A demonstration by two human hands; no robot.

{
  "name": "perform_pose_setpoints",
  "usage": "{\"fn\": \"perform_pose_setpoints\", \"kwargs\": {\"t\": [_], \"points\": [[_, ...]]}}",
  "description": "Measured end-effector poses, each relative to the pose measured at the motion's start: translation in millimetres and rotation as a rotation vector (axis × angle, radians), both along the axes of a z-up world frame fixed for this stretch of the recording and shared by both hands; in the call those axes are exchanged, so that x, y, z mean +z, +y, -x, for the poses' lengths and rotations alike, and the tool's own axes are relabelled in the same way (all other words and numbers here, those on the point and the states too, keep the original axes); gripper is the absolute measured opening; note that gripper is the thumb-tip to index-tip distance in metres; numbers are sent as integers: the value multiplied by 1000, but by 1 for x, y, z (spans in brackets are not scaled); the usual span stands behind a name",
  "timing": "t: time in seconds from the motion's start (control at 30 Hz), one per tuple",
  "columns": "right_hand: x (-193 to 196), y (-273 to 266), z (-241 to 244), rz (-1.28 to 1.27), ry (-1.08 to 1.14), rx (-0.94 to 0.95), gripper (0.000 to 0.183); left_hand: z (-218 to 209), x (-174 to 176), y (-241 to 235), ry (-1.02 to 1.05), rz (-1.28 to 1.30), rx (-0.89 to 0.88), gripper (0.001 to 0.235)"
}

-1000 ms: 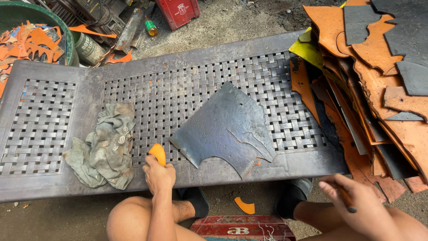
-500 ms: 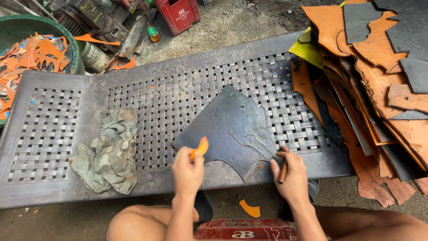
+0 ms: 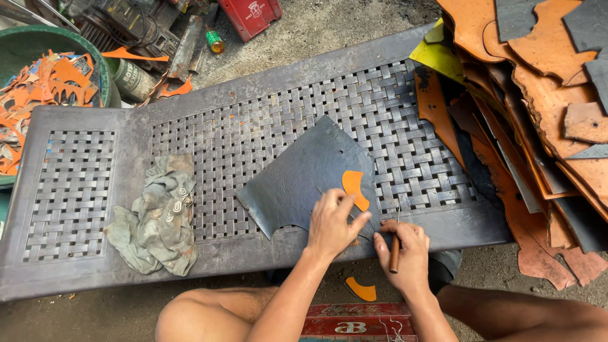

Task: The person uses a knife to cut a dark rubber sheet on a perforated plastic bench, following an orange template. They repeatedly reposition the template and cut along its edges, then wipe the sheet with a cloth and continue cutting.

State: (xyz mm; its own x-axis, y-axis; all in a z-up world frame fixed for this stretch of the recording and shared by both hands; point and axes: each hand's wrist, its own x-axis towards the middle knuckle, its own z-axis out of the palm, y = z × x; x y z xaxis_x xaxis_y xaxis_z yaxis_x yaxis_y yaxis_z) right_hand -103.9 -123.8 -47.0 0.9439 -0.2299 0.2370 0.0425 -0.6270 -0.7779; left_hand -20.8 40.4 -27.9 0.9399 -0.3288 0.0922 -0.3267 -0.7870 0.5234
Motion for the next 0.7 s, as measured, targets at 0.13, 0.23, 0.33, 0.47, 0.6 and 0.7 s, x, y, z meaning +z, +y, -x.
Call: {"fn": "perform_pose_setpoints", "kwargs": {"t": [0.13,0.23,0.33,0.47,0.6,0.7], "points": [[-1,4,1,7,-29,-25,20,-11,-3,-1,-103,-81,123,70],[-2,6,-1,15,-49,-36,20,-16,-5,-8,-75,-131,102,66],[-3,7,-2,17,-41,-43,21,-15,-6,-11,-35,-115,88,65],[-4,7,-1,21,-46,-45,19,-13,-8,-3,-58,38,134,61],[-4,7,-1,8,-48,-45,18,-5,-7,36,-195,230,444,49],[-6,9,1,26,-38,-55,16,14,-3,75,-139,157,604,50]]}}
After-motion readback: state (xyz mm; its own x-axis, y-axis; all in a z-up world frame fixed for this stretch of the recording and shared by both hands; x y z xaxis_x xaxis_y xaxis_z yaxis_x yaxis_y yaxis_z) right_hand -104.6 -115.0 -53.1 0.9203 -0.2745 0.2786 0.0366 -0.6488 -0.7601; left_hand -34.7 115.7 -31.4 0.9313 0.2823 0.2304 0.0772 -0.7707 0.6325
